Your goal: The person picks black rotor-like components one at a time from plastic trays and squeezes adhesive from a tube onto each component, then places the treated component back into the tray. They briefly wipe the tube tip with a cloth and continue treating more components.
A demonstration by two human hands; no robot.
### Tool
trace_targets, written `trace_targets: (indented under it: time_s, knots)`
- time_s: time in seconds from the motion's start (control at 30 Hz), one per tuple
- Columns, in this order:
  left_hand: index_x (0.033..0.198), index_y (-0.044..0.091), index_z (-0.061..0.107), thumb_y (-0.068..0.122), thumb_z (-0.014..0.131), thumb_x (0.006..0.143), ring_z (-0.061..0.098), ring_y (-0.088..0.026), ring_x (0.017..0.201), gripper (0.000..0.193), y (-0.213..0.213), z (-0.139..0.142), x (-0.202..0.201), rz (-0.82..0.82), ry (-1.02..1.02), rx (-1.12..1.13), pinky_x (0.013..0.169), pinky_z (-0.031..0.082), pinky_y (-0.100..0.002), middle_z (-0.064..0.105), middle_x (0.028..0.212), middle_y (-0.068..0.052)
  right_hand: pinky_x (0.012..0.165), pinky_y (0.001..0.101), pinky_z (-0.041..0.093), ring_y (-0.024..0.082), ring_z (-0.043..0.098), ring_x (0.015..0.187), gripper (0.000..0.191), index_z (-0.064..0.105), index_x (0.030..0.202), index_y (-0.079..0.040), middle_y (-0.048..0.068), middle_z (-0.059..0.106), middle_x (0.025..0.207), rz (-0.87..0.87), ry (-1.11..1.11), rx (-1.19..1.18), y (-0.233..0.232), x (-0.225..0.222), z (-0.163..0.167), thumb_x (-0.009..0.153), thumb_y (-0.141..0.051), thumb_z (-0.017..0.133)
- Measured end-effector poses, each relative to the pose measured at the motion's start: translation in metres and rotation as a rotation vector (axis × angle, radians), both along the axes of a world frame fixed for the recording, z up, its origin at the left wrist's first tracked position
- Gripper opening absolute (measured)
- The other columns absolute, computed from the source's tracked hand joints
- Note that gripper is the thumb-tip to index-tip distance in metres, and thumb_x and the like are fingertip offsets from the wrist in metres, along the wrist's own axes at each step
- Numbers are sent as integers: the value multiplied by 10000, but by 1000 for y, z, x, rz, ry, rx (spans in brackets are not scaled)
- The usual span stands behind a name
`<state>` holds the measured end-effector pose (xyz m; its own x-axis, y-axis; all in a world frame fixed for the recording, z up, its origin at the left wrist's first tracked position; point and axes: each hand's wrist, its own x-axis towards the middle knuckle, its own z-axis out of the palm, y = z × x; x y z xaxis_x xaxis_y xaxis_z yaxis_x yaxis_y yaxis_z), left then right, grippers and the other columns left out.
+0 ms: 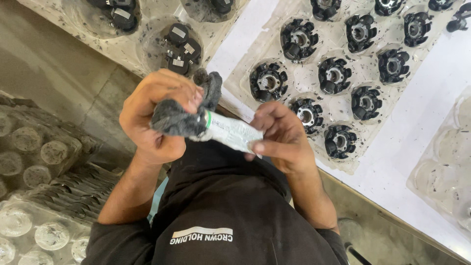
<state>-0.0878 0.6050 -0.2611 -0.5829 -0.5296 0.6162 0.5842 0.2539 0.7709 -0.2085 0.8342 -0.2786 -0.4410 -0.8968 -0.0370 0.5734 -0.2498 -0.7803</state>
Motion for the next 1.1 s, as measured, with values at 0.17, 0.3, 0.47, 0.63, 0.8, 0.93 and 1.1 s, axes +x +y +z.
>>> trace_targets:
  time_s: [0.17,0.3,0.47,0.63,0.8,0.93,1.1]
  knots:
    - [1048,-15,598,131,627,1035,723,-200,949,150,10,-2,4,-117,-64,180,881,623,-330,661,1015,-101,935,329,632,214,710,1085,430,545,1218,-16,170,683,1165,-448,448,108,1,29,5,918,228,732]
    - [1070,-26,617,170,664,1080,739,-175,872,202,18,-11,-2,-52,-75,174,824,643,-309,692,1013,-102,931,325,601,179,692,1075,367,599,1234,3,169,667,1198,-458,740,347,-9,40,21,920,130,739]
    - [1047,-20,603,61,619,1042,666,-177,890,82,32,-14,-4,-45,-138,12,834,544,-260,665,977,-109,690,368,503,210,636,802,249,659,1130,-40,119,685,899,-419,1427,578,-22,38,34,915,-67,783]
    - [1033,-8,615,-26,589,979,631,-154,817,62,28,-16,-3,-177,-214,28,760,496,-236,662,923,-92,584,300,451,148,566,632,251,650,1086,-3,50,618,745,-54,657,532,-14,30,24,1044,-248,619]
    - [1007,1,622,86,634,1005,627,-120,850,87,21,-23,-9,-441,-155,147,795,504,-219,662,940,-55,523,248,413,129,539,589,447,676,1065,21,45,610,738,179,30,374,-8,18,12,1045,-419,605]
    - [1094,-3,639,190,703,1079,622,-92,914,204,19,-24,-10,-443,-209,252,845,504,-217,665,1021,-54,543,263,432,142,559,593,388,689,1101,18,59,623,732,-75,502,481,-11,26,19,1013,-360,660]
    - [1104,-19,627,247,744,1064,619,-81,949,293,34,-25,-5,-345,-193,393,883,516,-224,669,1045,-44,604,368,472,255,636,676,281,681,1150,2,101,679,824,-712,1940,465,-20,35,29,931,-96,828]
